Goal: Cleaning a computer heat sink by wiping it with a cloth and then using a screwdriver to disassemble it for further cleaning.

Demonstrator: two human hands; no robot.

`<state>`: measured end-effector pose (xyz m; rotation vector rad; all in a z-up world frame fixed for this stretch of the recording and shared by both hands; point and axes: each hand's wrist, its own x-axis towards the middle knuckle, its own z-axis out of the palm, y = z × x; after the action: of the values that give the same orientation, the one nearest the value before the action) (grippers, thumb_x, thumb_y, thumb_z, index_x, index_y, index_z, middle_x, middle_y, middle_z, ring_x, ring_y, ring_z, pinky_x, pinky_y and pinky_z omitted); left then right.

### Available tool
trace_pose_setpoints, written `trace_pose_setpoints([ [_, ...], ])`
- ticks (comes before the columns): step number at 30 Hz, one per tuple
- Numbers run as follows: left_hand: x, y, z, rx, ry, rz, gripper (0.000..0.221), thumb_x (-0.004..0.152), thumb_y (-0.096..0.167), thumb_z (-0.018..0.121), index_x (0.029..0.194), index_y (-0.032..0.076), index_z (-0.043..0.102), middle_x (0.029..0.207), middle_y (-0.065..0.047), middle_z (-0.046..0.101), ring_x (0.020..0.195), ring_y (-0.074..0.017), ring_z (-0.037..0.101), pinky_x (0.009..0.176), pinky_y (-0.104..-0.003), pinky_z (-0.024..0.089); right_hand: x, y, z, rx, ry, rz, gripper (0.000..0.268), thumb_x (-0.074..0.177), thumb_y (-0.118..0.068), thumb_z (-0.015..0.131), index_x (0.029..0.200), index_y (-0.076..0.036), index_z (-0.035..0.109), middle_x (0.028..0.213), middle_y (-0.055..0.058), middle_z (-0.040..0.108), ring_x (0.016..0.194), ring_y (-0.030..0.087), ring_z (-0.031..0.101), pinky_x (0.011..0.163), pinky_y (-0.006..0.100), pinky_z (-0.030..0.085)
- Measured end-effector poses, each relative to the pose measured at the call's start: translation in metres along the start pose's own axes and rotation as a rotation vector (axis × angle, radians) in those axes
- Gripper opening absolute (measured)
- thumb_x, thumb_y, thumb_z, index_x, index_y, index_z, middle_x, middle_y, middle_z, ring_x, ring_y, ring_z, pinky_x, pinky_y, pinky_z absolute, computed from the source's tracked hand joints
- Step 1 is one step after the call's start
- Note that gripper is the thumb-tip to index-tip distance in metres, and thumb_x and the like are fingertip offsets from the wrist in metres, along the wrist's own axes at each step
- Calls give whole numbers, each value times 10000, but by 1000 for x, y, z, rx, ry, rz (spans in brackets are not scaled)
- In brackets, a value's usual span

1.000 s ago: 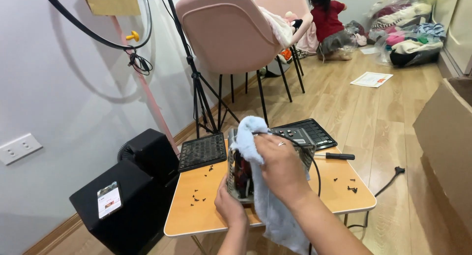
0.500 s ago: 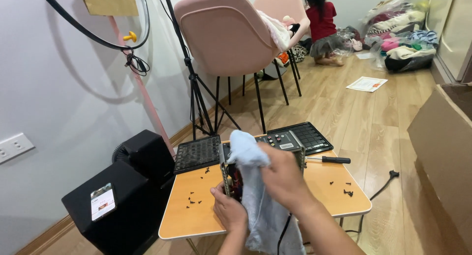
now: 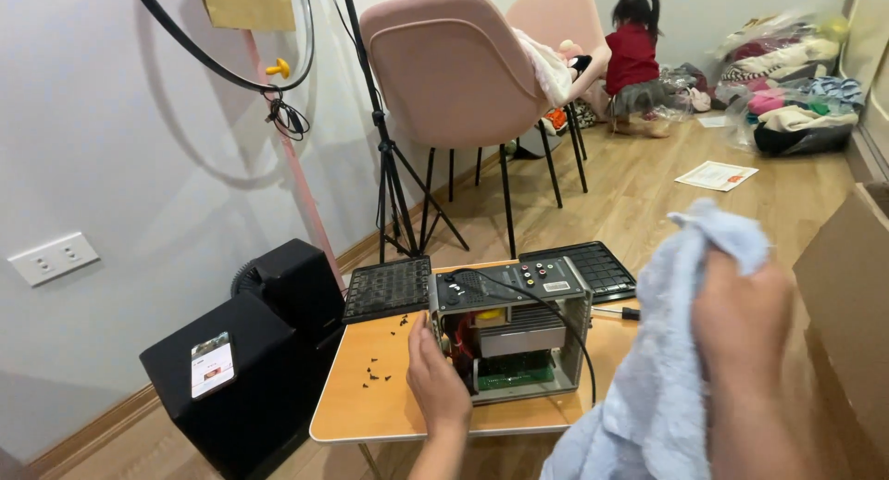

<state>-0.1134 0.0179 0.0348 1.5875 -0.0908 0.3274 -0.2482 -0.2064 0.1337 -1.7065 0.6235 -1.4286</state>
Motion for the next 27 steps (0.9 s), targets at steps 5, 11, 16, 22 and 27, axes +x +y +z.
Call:
trace_pose_setpoints([
  [5, 1, 78, 9, 114, 21, 170, 851, 812, 550, 616, 1449, 2, 477, 1444, -189, 581, 1322, -322, 567, 1070, -417, 441, -32, 3, 55, -138, -413, 151, 345, 947, -202, 549, 1228, -82, 710, 972, 151, 772, 816, 299, 705, 729, 409, 534],
  [11, 24, 104, 5, 449, -259, -29, 1058, 630, 488, 787, 1552, 119, 420, 1600, -150, 404, 1477, -361, 397, 1183, -514, 356, -41, -11, 60, -115, -528, -38, 392, 883, -92, 557, 1238, -76, 723, 1299, 163, 706, 1256, 424, 597, 1078, 562, 470],
  [16, 35, 117, -8, 418, -391, -32, 904, 724, 265, 607, 1586, 99, 392, 1597, -191, 408, 1500, -390, 359, 1201, -504, 329, -30, 3, 66, -161, -598, 84, 433, 879, -226, 593, 1290, -201, 729, 1293, 73, 732, 1263, 347, 627, 1095, 493, 486],
  [22, 26, 130, -20, 730, -529, 202, 682, 865, 159, 352, 1536, 83, 448, 1427, -297, 532, 1327, -510, 525, 1079, -580, 457, -54, 1, 76, -332, -416, -366, 344, 812, -40, 555, 1101, -46, 741, 1233, 105, 677, 1201, 351, 619, 1052, 464, 507],
  [27, 42, 92, -10, 550, -274, 407, 422, 1001, 326, 457, 1177, 25, 696, 1188, -160, 729, 1049, -375, 683, 914, -450, 529, -109, -35, 102, -141, -276, -645, 309, 677, 2, 618, 975, -38, 691, 1044, 124, 700, 956, 346, 644, 836, 429, 520],
])
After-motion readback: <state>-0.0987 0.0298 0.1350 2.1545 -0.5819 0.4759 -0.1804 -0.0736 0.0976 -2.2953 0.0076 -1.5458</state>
